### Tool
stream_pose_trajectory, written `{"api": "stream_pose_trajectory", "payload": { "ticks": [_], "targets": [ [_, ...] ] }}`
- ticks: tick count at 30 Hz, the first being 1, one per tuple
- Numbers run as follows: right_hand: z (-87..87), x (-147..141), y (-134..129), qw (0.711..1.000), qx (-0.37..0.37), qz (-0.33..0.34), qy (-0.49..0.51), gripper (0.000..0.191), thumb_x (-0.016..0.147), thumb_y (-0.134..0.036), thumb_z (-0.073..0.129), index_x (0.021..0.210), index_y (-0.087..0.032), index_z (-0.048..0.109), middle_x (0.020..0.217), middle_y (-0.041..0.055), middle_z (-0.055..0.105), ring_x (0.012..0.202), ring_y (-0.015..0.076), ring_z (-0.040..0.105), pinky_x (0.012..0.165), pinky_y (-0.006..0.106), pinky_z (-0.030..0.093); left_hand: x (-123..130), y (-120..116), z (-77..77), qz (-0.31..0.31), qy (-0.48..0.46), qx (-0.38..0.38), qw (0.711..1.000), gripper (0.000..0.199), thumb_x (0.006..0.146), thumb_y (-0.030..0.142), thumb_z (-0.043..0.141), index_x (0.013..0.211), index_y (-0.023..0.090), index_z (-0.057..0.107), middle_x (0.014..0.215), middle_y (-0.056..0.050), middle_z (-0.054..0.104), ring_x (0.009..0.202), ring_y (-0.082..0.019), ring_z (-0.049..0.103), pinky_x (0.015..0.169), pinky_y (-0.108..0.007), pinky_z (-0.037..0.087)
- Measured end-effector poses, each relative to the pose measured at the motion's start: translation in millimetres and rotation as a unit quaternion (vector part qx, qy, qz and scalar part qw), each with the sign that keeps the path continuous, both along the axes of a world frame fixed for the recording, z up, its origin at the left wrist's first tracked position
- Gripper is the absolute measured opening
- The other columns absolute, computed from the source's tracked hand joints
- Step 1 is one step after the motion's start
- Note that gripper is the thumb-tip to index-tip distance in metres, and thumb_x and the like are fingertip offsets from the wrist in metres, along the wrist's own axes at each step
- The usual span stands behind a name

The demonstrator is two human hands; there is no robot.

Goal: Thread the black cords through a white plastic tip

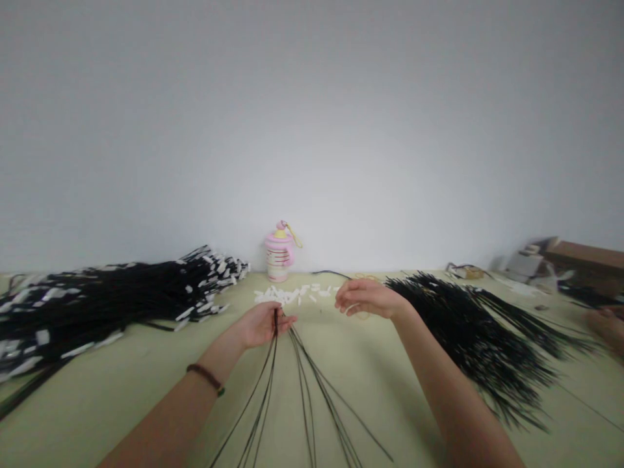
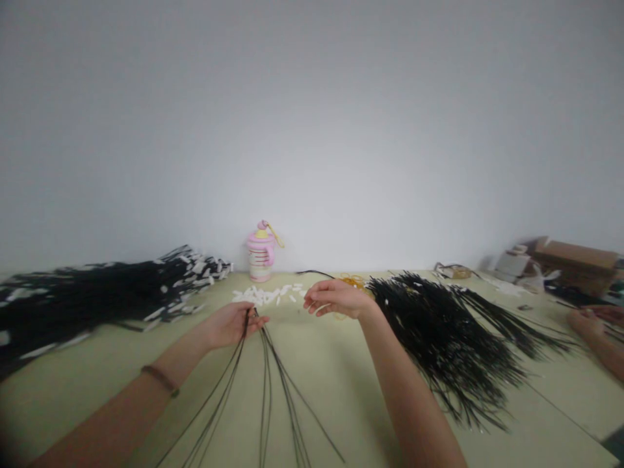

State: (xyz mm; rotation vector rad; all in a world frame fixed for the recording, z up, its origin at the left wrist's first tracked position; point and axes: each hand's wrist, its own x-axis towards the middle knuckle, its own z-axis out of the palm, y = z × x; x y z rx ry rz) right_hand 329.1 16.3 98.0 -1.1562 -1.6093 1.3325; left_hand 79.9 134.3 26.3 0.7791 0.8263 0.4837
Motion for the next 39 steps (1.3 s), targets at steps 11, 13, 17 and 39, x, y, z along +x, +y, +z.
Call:
{"api": "stream_pose_trajectory", "payload": {
  "ticks": [11, 13, 17, 39],
  "targets": [
    [-80.3, 12.4, 35.9, 0.924, -0.094, -0.296, -0.222, 0.028, 0.090, -0.031, 0.051, 0.111, -0.013, 0.053, 0.107, 0.0072, 0.057, 0.091, 0.0173, 0.058, 0.077, 0.036, 0.051, -2.2, 5.0, -10.2, -0.012, 0.060, 0.065, 0.996, 0.040, 0.089, 0.049, 0.045, 0.082, 0.011, 0.058, 0.075, -0.002, 0.061, 0.059, -0.011, 0.057, 0.055, -0.025, 0.049],
    [-89.5, 11.6, 41.4, 0.897, -0.073, -0.341, -0.270, 0.028, 0.090, -0.031, 0.051, 0.112, -0.013, 0.053, 0.108, 0.0072, 0.056, 0.091, 0.0174, 0.058, 0.077, 0.036, 0.051, 1.7, 9.1, -12.0, -0.004, 0.061, 0.079, 0.995, 0.037, 0.090, 0.046, 0.045, 0.086, 0.011, 0.058, 0.075, -0.002, 0.060, 0.057, -0.010, 0.055, 0.053, -0.024, 0.048],
    [-101.3, 9.7, 59.4, 0.832, 0.006, -0.417, -0.365, 0.031, 0.090, -0.031, 0.051, 0.115, -0.014, 0.051, 0.112, 0.0080, 0.055, 0.096, 0.0192, 0.057, 0.082, 0.039, 0.049, 17.1, 17.0, -17.3, -0.006, 0.056, 0.100, 0.993, 0.031, 0.091, 0.040, 0.046, 0.090, 0.012, 0.057, 0.075, -0.001, 0.058, 0.054, -0.009, 0.052, 0.051, -0.022, 0.046],
    [-113.7, -11.5, 88.6, 0.792, 0.172, -0.305, -0.500, 0.012, 0.087, -0.022, 0.045, 0.085, -0.014, 0.055, 0.086, 0.0067, 0.059, 0.078, 0.0163, 0.056, 0.070, 0.027, 0.042, 21.1, 15.0, -37.9, -0.073, -0.001, 0.085, 0.994, 0.061, 0.083, 0.046, 0.035, 0.035, 0.013, 0.051, 0.040, -0.007, 0.050, 0.035, -0.011, 0.043, 0.037, -0.020, 0.024]
  ]
}}
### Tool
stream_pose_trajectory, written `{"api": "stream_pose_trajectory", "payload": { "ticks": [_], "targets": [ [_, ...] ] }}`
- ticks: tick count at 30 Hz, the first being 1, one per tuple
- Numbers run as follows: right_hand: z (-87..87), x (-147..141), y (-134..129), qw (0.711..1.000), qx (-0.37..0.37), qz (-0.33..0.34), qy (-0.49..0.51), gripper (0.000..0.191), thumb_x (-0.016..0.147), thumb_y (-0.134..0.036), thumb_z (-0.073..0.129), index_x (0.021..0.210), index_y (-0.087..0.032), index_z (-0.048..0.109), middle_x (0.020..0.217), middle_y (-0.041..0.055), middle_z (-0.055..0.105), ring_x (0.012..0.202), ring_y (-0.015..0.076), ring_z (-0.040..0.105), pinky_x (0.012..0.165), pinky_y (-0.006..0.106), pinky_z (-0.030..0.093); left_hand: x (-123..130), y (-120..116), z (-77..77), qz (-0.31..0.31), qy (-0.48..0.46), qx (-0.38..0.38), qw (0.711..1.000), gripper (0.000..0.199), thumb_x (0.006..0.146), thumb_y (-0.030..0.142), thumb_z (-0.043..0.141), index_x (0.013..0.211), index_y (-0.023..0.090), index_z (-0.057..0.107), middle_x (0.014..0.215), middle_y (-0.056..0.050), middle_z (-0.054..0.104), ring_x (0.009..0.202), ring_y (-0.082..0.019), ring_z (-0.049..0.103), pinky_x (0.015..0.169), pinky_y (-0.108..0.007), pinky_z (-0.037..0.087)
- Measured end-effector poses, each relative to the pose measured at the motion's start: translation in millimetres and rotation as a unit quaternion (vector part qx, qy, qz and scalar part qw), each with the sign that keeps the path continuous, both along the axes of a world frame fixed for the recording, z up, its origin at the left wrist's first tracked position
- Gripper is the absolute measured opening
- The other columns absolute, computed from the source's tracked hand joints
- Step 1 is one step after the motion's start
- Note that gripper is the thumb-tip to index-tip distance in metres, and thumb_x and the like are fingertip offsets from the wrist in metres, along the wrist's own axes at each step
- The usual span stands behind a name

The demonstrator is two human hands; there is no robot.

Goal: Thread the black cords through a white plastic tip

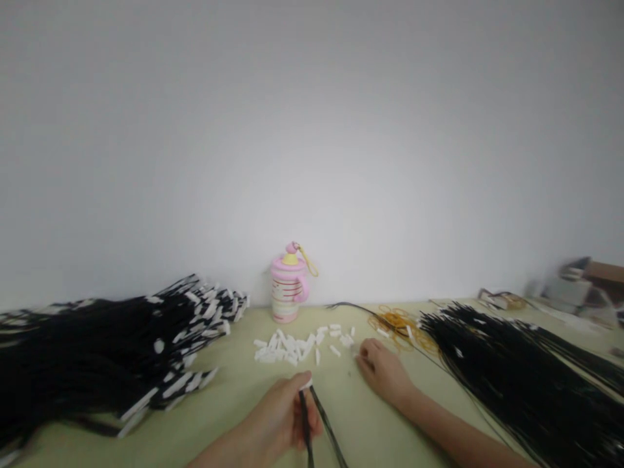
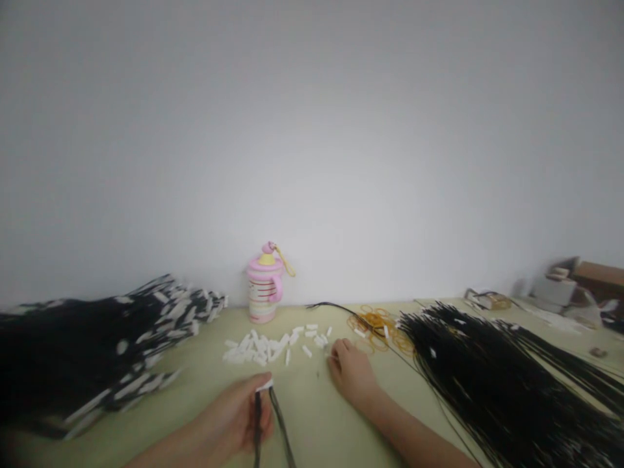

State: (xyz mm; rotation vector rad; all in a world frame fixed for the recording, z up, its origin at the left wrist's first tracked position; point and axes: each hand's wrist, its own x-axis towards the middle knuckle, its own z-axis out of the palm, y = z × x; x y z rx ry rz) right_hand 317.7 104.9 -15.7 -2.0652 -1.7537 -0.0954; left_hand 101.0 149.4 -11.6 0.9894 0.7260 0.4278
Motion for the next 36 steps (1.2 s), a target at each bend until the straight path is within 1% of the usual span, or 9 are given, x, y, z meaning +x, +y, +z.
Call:
{"api": "stream_pose_trajectory", "payload": {
  "ticks": [3, 4, 6, 8, 13, 15, 21, 27, 36],
  "targets": [
    [-5.4, -10.8, -18.7, 0.996, -0.004, 0.061, 0.065, 0.018, 0.090, -0.031, 0.041, 0.089, -0.016, 0.051, 0.070, 0.0006, 0.056, 0.063, 0.0124, 0.054, 0.058, 0.022, 0.041, -5.4, -1.1, -0.2, -0.028, 0.023, -0.061, 0.997, 0.054, 0.082, 0.047, 0.039, 0.048, 0.010, 0.058, 0.056, -0.012, 0.060, 0.044, -0.013, 0.053, 0.044, -0.021, 0.037],
    [-6.3, -12.9, -22.6, 0.982, 0.012, 0.086, 0.169, 0.020, 0.088, -0.035, 0.043, 0.090, -0.016, 0.050, 0.069, 0.0000, 0.054, 0.060, 0.0120, 0.052, 0.054, 0.021, 0.040, -6.9, -1.1, -0.2, -0.034, 0.023, -0.074, 0.996, 0.049, 0.080, 0.047, 0.043, 0.052, 0.010, 0.060, 0.059, -0.012, 0.062, 0.048, -0.014, 0.056, 0.048, -0.022, 0.041],
    [-6.1, -15.5, -26.2, 0.929, 0.023, 0.135, 0.344, 0.027, 0.084, -0.043, 0.050, 0.090, -0.016, 0.050, 0.068, -0.0015, 0.052, 0.055, 0.0104, 0.051, 0.051, 0.021, 0.039, -9.1, -1.0, 0.1, -0.059, 0.012, -0.088, 0.994, 0.037, 0.073, 0.044, 0.055, 0.060, 0.010, 0.060, 0.063, -0.012, 0.064, 0.054, -0.016, 0.059, 0.053, -0.023, 0.045],
    [-3.4, -17.7, -26.1, 0.877, 0.018, 0.142, 0.459, 0.033, 0.078, -0.048, 0.057, 0.084, -0.016, 0.053, 0.061, -0.0029, 0.051, 0.049, 0.0091, 0.049, 0.047, 0.020, 0.038, -9.6, -1.3, 0.7, -0.077, -0.005, -0.062, 0.995, 0.031, 0.069, 0.043, 0.062, 0.066, 0.012, 0.058, 0.061, -0.009, 0.064, 0.051, -0.016, 0.059, 0.050, -0.023, 0.046],
    [3.9, -30.1, -29.7, 0.773, -0.027, 0.108, 0.624, 0.033, 0.064, -0.043, 0.076, 0.070, -0.014, 0.061, 0.059, -0.0009, 0.059, 0.051, 0.0087, 0.055, 0.049, 0.018, 0.041, -7.3, -5.5, 1.1, -0.107, -0.011, 0.042, 0.993, 0.031, 0.073, 0.045, 0.062, 0.069, 0.014, 0.058, 0.064, -0.005, 0.063, 0.050, -0.013, 0.057, 0.043, -0.020, 0.045],
    [3.7, -36.0, -33.9, 0.748, -0.055, 0.114, 0.652, 0.030, 0.060, -0.039, 0.079, 0.070, -0.014, 0.065, 0.059, 0.0009, 0.062, 0.053, 0.0093, 0.057, 0.051, 0.018, 0.043, -7.1, -7.4, 0.4, -0.117, 0.002, 0.084, 0.990, 0.032, 0.076, 0.043, 0.059, 0.068, 0.013, 0.061, 0.062, -0.005, 0.062, 0.050, -0.011, 0.056, 0.044, -0.019, 0.044],
    [-1.0, -38.7, -38.1, 0.727, -0.068, 0.132, 0.670, 0.028, 0.058, -0.029, 0.082, 0.081, -0.016, 0.071, 0.071, 0.0053, 0.070, 0.063, 0.0105, 0.062, 0.060, 0.019, 0.047, -7.2, -12.3, 3.2, -0.137, 0.025, 0.131, 0.982, 0.030, 0.079, 0.038, 0.057, 0.063, 0.014, 0.063, 0.058, -0.001, 0.060, 0.046, -0.009, 0.050, 0.044, -0.017, 0.041],
    [1.5, -36.9, -37.6, 0.731, -0.070, 0.192, 0.652, 0.019, 0.066, -0.029, 0.076, 0.077, -0.015, 0.071, 0.063, 0.0031, 0.068, 0.055, 0.0093, 0.060, 0.052, 0.018, 0.047, -7.3, -16.8, 8.7, -0.140, 0.057, 0.201, 0.968, 0.028, 0.083, 0.037, 0.051, 0.074, 0.015, 0.066, 0.060, 0.000, 0.059, 0.044, -0.008, 0.046, 0.042, -0.016, 0.039],
    [3.8, -35.9, -40.2, 0.724, -0.067, 0.215, 0.652, 0.016, 0.068, -0.025, 0.075, 0.080, -0.015, 0.072, 0.057, -0.0004, 0.065, 0.051, 0.0046, 0.054, 0.050, 0.013, 0.041, -8.3, -16.4, 10.9, -0.129, 0.070, 0.185, 0.972, 0.030, 0.084, 0.038, 0.052, 0.066, 0.015, 0.059, 0.059, 0.000, 0.058, 0.044, -0.008, 0.046, 0.043, -0.016, 0.039]
  ]
}}
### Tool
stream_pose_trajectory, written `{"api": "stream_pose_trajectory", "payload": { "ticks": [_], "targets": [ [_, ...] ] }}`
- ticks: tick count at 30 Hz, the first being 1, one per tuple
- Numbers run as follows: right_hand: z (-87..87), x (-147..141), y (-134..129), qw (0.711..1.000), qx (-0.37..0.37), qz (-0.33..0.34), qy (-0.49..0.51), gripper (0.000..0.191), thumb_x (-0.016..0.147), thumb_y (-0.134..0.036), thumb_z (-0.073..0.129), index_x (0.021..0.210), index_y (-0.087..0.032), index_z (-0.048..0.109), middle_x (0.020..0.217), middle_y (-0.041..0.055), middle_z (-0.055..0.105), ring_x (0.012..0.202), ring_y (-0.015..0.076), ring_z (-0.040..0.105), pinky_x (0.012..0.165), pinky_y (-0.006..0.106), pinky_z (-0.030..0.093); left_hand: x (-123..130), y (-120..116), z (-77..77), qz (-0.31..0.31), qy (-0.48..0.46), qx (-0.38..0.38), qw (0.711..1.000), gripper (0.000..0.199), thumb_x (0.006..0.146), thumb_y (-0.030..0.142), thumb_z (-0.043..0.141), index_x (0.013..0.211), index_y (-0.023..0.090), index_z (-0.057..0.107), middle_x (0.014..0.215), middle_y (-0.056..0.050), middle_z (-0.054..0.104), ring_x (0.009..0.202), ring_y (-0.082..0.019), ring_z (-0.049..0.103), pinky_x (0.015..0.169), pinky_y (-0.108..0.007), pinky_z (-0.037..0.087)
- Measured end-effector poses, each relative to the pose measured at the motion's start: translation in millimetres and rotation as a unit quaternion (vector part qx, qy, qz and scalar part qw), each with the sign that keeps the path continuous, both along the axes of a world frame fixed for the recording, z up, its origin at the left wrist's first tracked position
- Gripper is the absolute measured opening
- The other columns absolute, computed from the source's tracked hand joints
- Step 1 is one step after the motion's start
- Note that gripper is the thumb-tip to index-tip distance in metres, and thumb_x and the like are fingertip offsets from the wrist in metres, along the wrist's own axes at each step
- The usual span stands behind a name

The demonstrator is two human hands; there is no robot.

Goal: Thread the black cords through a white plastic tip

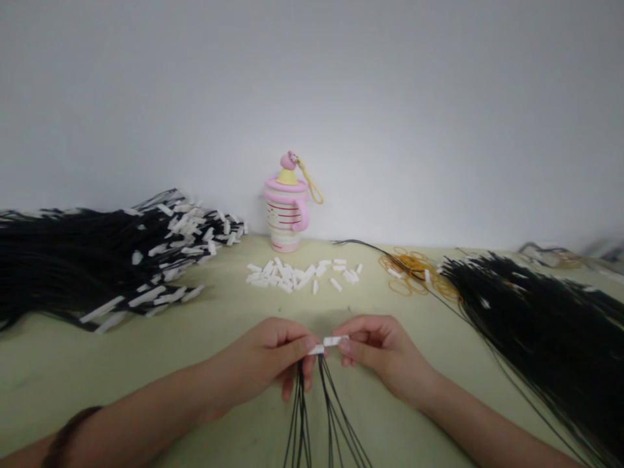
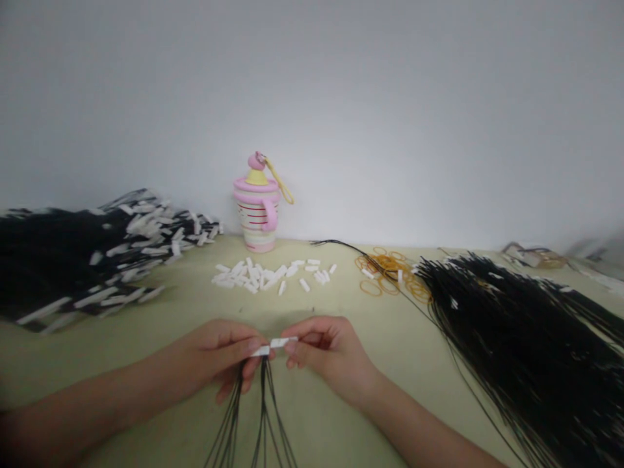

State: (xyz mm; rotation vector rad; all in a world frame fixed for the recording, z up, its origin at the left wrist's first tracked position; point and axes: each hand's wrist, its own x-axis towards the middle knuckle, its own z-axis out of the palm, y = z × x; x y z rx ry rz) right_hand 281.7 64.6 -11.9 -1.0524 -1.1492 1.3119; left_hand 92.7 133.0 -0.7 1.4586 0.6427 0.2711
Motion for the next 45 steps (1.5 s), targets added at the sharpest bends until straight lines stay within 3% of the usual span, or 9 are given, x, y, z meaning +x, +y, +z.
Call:
{"api": "stream_pose_trajectory", "payload": {
  "ticks": [8, 17, 25, 30, 38, 45],
  "targets": [
    [-0.3, 0.9, -1.7, 0.999, 0.004, 0.022, -0.030, 0.016, 0.068, -0.024, 0.075, 0.079, -0.014, 0.072, 0.059, -0.0005, 0.064, 0.052, 0.0051, 0.054, 0.051, 0.015, 0.041, -2.5, -0.4, 0.4, 0.000, 0.008, -0.019, 1.000, 0.033, 0.082, 0.040, 0.054, 0.063, 0.014, 0.059, 0.057, 0.001, 0.058, 0.044, -0.007, 0.046, 0.044, -0.017, 0.039],
    [-2.1, 2.1, -1.8, 0.999, 0.010, 0.043, -0.015, 0.014, 0.069, -0.020, 0.074, 0.081, -0.014, 0.071, 0.063, -0.0007, 0.065, 0.054, 0.0038, 0.054, 0.053, 0.014, 0.041, -2.5, 1.6, 2.5, -0.033, 0.007, 0.012, 0.999, 0.031, 0.086, 0.038, 0.051, 0.071, 0.013, 0.061, 0.061, 0.001, 0.061, 0.045, -0.005, 0.049, 0.045, -0.014, 0.040],
    [-4.6, -2.3, -4.6, 0.997, 0.017, 0.069, -0.019, 0.015, 0.070, -0.022, 0.073, 0.080, -0.011, 0.068, 0.068, 0.0005, 0.064, 0.057, 0.0035, 0.051, 0.053, 0.014, 0.037, -1.6, -0.6, -1.6, -0.014, 0.032, 0.044, 0.998, 0.030, 0.083, 0.039, 0.054, 0.068, 0.014, 0.059, 0.054, 0.002, 0.060, 0.042, -0.006, 0.048, 0.040, -0.014, 0.037],
    [-4.0, -3.7, -4.3, 0.999, 0.008, 0.051, -0.011, 0.029, 0.069, -0.027, 0.073, 0.089, -0.012, 0.059, 0.068, -0.0010, 0.058, 0.058, 0.0059, 0.049, 0.055, 0.018, 0.037, 0.2, -3.7, 2.0, 0.025, 0.019, 0.045, 0.998, 0.029, 0.083, 0.039, 0.053, 0.069, 0.014, 0.059, 0.053, 0.003, 0.059, 0.041, -0.005, 0.044, 0.041, -0.014, 0.035],
    [4.6, -14.2, -13.5, 0.981, 0.043, 0.122, -0.146, 0.023, 0.078, -0.028, 0.062, 0.065, -0.011, 0.053, 0.060, -0.0025, 0.046, 0.054, 0.0057, 0.037, 0.050, 0.019, 0.029, 1.9, -6.7, 6.4, 0.065, 0.007, 0.058, 0.996, 0.031, 0.080, 0.040, 0.057, 0.062, 0.014, 0.059, 0.052, 0.003, 0.056, 0.044, -0.007, 0.046, 0.043, -0.016, 0.035],
    [8.0, -18.4, -14.9, 0.987, 0.006, 0.130, -0.090, 0.020, 0.076, -0.025, 0.063, 0.065, -0.012, 0.053, 0.067, 0.0006, 0.055, 0.063, 0.0084, 0.047, 0.057, 0.020, 0.035, 2.8, -6.2, 5.8, 0.060, -0.001, 0.051, 0.997, 0.030, 0.082, 0.037, 0.055, 0.064, 0.014, 0.059, 0.053, 0.002, 0.058, 0.044, -0.007, 0.047, 0.043, -0.016, 0.035]
  ]
}}
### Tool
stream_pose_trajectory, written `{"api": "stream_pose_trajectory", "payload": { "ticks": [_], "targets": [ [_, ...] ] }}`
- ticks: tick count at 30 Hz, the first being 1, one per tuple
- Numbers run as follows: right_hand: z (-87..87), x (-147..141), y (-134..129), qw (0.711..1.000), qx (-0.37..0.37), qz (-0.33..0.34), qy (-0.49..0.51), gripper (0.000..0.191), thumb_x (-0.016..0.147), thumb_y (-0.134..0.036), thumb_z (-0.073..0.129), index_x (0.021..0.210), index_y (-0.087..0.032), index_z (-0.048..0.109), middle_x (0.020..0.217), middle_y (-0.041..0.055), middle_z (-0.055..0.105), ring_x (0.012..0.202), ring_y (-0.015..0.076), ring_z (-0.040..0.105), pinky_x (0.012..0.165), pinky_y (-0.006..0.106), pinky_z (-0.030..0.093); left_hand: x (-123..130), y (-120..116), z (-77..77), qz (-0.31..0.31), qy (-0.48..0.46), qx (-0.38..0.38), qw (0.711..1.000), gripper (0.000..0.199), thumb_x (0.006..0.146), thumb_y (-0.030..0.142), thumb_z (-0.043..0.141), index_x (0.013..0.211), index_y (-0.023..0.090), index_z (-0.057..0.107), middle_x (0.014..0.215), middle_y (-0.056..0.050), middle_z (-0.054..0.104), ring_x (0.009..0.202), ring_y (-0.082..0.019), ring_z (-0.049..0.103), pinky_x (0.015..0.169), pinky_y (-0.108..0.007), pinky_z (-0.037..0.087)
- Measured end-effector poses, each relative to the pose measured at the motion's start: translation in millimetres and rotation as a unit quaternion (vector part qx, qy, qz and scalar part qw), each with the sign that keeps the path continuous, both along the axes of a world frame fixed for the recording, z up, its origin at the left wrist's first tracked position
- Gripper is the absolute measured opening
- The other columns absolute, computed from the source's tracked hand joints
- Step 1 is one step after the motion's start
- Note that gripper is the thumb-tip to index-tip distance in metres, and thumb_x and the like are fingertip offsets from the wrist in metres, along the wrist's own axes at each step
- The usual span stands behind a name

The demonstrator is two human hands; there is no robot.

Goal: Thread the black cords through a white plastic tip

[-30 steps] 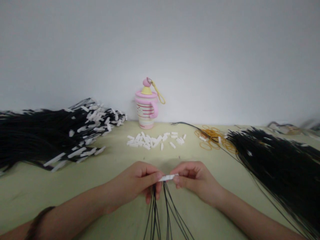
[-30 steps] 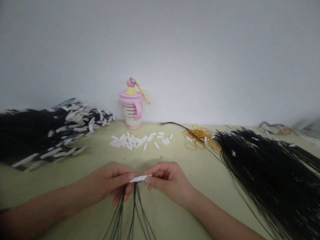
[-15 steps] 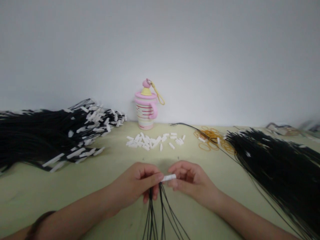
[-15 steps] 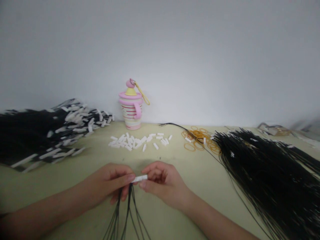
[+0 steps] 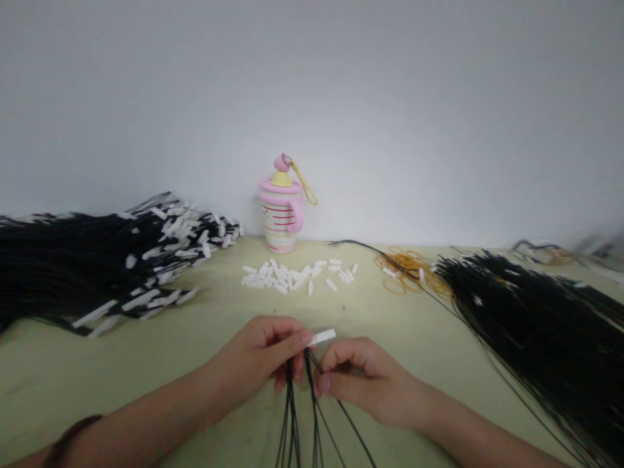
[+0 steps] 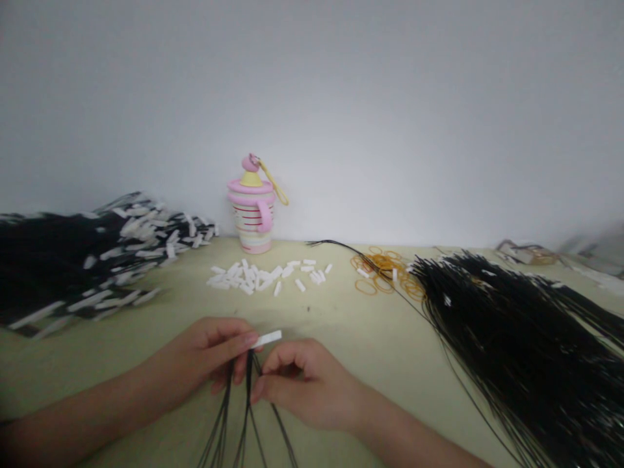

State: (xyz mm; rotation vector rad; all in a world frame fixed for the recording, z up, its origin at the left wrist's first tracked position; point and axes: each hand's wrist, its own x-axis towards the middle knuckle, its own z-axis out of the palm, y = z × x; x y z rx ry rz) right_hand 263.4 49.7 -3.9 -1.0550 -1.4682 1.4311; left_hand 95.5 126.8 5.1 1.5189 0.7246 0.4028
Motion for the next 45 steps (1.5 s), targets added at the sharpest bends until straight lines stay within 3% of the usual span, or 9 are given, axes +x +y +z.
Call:
{"api": "stream_pose_trajectory", "payload": {
  "ticks": [3, 5, 8, 13, 17, 25, 45],
  "targets": [
    [6.3, -0.7, 0.5, 0.996, -0.007, 0.047, 0.075, 0.017, 0.081, -0.026, 0.060, 0.073, -0.011, 0.058, 0.086, 0.0058, 0.061, 0.081, 0.0119, 0.054, 0.070, 0.022, 0.038, 0.2, -1.1, -0.7, -0.001, -0.008, 0.000, 1.000, 0.033, 0.084, 0.037, 0.052, 0.063, 0.013, 0.058, 0.052, 0.001, 0.060, 0.046, -0.008, 0.049, 0.044, -0.016, 0.034],
    [8.9, -0.7, 0.8, 0.993, -0.010, 0.067, 0.092, 0.018, 0.084, -0.027, 0.056, 0.082, -0.010, 0.063, 0.092, 0.0073, 0.063, 0.083, 0.0119, 0.055, 0.069, 0.021, 0.038, 0.3, -2.0, -0.9, 0.008, -0.014, -0.002, 1.000, 0.035, 0.085, 0.039, 0.051, 0.062, 0.013, 0.057, 0.050, 0.000, 0.060, 0.046, -0.008, 0.050, 0.044, -0.017, 0.033],
    [6.4, 1.0, 1.5, 0.995, -0.017, 0.045, 0.093, 0.018, 0.084, -0.027, 0.057, 0.084, -0.012, 0.067, 0.086, 0.0048, 0.065, 0.074, 0.0089, 0.055, 0.064, 0.019, 0.038, 0.6, -2.8, -0.6, 0.025, -0.018, -0.001, 1.000, 0.037, 0.084, 0.041, 0.052, 0.061, 0.013, 0.056, 0.051, 0.000, 0.059, 0.046, -0.009, 0.050, 0.044, -0.017, 0.034],
    [-4.1, 3.2, 2.6, 0.988, -0.056, 0.011, 0.147, 0.011, 0.072, -0.024, 0.072, 0.078, -0.014, 0.070, 0.079, 0.0015, 0.068, 0.072, 0.0070, 0.059, 0.069, 0.018, 0.042, 1.2, -1.9, 0.1, 0.038, -0.008, 0.007, 0.999, 0.033, 0.080, 0.039, 0.056, 0.059, 0.013, 0.057, 0.049, 0.002, 0.056, 0.044, -0.008, 0.046, 0.042, -0.016, 0.034],
    [-5.1, 1.7, 4.1, 0.981, -0.099, -0.018, 0.167, 0.014, 0.062, -0.019, 0.078, 0.070, -0.012, 0.069, 0.072, 0.0009, 0.067, 0.064, 0.0053, 0.059, 0.064, 0.017, 0.043, 1.7, -1.4, 0.7, 0.043, -0.007, 0.005, 0.999, 0.034, 0.081, 0.039, 0.055, 0.059, 0.013, 0.057, 0.050, 0.003, 0.054, 0.044, -0.007, 0.044, 0.042, -0.016, 0.034],
    [1.0, 5.4, 8.9, 0.986, -0.105, -0.042, 0.120, 0.025, 0.061, -0.022, 0.079, 0.066, -0.010, 0.058, 0.054, -0.0032, 0.060, 0.043, 0.0013, 0.046, 0.042, 0.012, 0.033, 1.3, -1.8, 0.6, 0.054, 0.014, 0.015, 0.998, 0.035, 0.082, 0.041, 0.053, 0.060, 0.014, 0.057, 0.049, 0.003, 0.054, 0.041, -0.007, 0.044, 0.041, -0.016, 0.034],
    [-2.0, 8.9, 8.8, 0.990, -0.100, -0.029, 0.098, 0.028, 0.064, -0.027, 0.077, 0.069, -0.012, 0.054, 0.058, -0.0032, 0.060, 0.044, 0.0018, 0.044, 0.043, 0.014, 0.030, 1.1, -0.3, -2.4, 0.054, 0.006, 0.006, 0.998, 0.034, 0.081, 0.041, 0.054, 0.061, 0.014, 0.058, 0.049, 0.002, 0.055, 0.039, -0.007, 0.043, 0.039, -0.016, 0.032]
  ]
}}
